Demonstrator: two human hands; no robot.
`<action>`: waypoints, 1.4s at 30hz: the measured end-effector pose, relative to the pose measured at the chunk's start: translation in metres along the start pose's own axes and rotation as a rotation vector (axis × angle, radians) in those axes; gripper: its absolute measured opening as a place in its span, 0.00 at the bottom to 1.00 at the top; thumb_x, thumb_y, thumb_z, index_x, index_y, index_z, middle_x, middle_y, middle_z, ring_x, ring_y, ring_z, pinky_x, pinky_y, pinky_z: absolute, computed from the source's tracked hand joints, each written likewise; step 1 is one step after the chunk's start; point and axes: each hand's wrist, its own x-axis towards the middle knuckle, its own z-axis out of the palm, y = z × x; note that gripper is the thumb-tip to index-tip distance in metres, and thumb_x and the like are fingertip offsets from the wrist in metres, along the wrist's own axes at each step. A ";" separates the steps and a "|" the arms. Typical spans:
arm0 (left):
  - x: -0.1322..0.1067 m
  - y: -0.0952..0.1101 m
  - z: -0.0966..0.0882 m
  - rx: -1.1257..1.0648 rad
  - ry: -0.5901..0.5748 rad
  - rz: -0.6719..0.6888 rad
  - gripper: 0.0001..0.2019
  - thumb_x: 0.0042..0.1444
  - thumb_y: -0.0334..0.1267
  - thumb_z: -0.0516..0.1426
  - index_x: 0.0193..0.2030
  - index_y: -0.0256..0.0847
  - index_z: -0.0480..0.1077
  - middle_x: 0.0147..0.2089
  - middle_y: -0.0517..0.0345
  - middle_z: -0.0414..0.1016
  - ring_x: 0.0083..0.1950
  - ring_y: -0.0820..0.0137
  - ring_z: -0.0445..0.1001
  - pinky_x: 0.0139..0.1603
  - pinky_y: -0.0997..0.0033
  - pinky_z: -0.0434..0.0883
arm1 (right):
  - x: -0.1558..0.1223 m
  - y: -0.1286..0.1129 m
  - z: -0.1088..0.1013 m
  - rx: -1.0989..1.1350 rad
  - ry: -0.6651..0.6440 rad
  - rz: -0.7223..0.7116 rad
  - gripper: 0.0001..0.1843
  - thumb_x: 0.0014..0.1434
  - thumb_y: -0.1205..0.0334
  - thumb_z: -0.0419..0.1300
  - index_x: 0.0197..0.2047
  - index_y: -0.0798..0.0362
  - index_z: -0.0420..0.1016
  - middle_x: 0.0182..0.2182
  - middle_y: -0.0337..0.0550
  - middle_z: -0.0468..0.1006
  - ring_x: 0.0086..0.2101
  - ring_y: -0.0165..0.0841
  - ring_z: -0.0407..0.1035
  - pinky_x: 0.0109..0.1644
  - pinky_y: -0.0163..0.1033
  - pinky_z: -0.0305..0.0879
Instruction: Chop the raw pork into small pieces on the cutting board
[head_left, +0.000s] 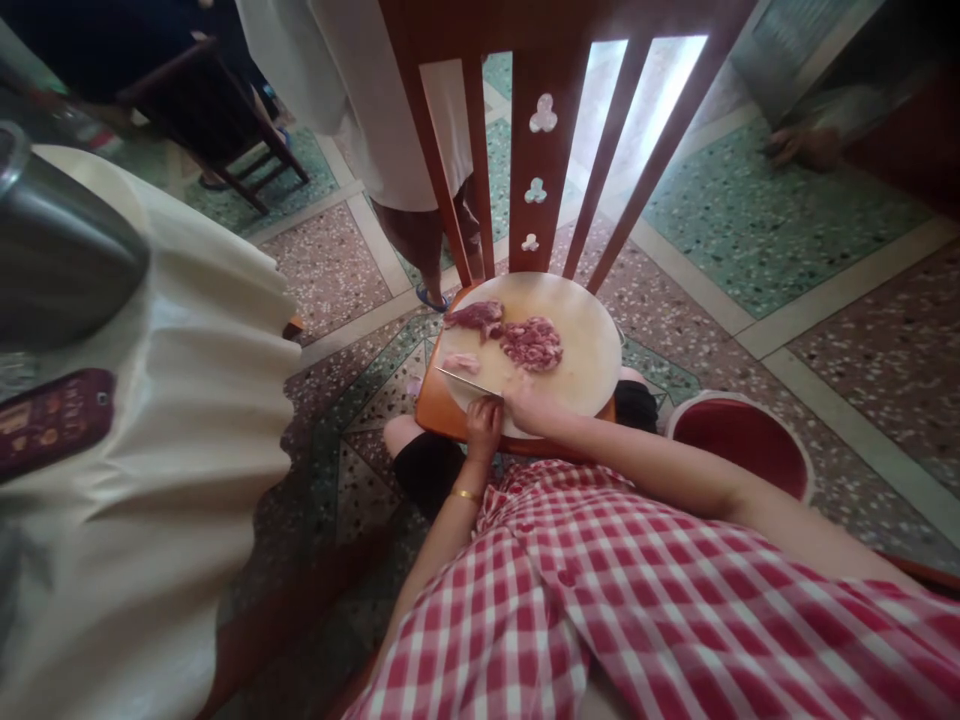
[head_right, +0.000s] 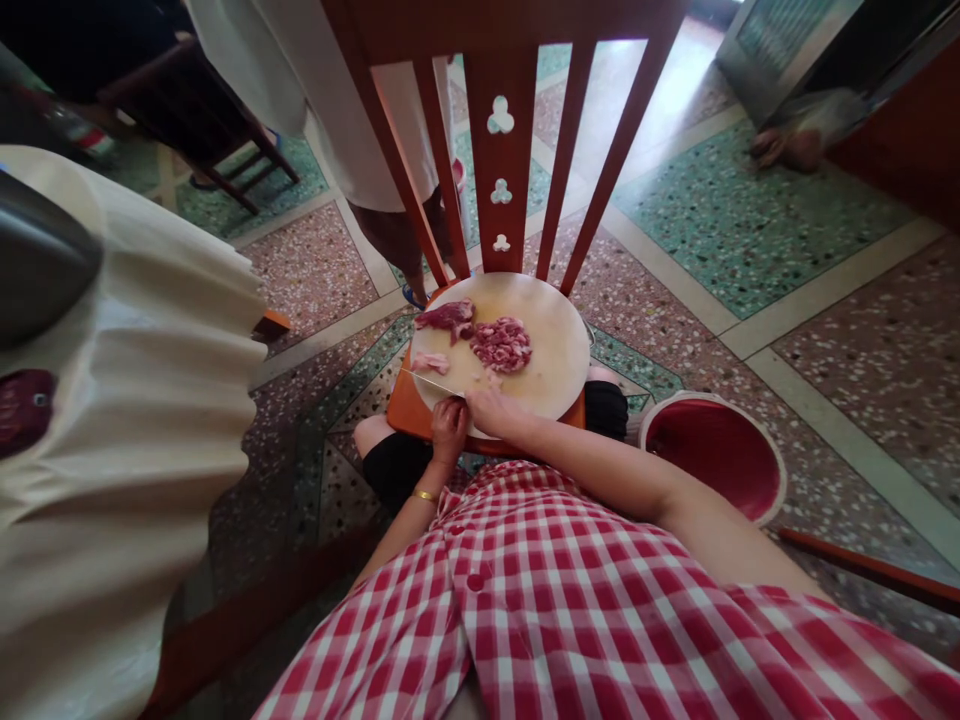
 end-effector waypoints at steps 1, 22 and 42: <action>0.000 0.001 0.000 0.006 -0.001 -0.003 0.10 0.61 0.36 0.49 0.38 0.39 0.70 0.39 0.50 0.72 0.43 0.67 0.70 0.46 0.61 0.68 | -0.001 0.002 0.002 -0.009 0.014 -0.014 0.21 0.60 0.72 0.43 0.54 0.65 0.64 0.42 0.61 0.75 0.44 0.40 0.70 0.52 0.44 0.59; -0.003 -0.004 -0.004 -0.012 -0.041 -0.011 0.10 0.61 0.37 0.49 0.39 0.39 0.71 0.41 0.49 0.73 0.45 0.67 0.70 0.47 0.61 0.70 | -0.020 0.013 0.000 -0.056 0.054 -0.036 0.20 0.58 0.72 0.44 0.52 0.61 0.65 0.44 0.58 0.75 0.42 0.40 0.71 0.44 0.41 0.63; -0.006 -0.001 -0.010 -0.014 -0.009 -0.026 0.10 0.61 0.37 0.49 0.42 0.40 0.70 0.42 0.48 0.71 0.46 0.67 0.69 0.48 0.61 0.69 | -0.062 0.032 -0.008 -0.083 0.017 0.104 0.15 0.64 0.62 0.42 0.44 0.54 0.67 0.33 0.51 0.78 0.36 0.41 0.73 0.35 0.37 0.62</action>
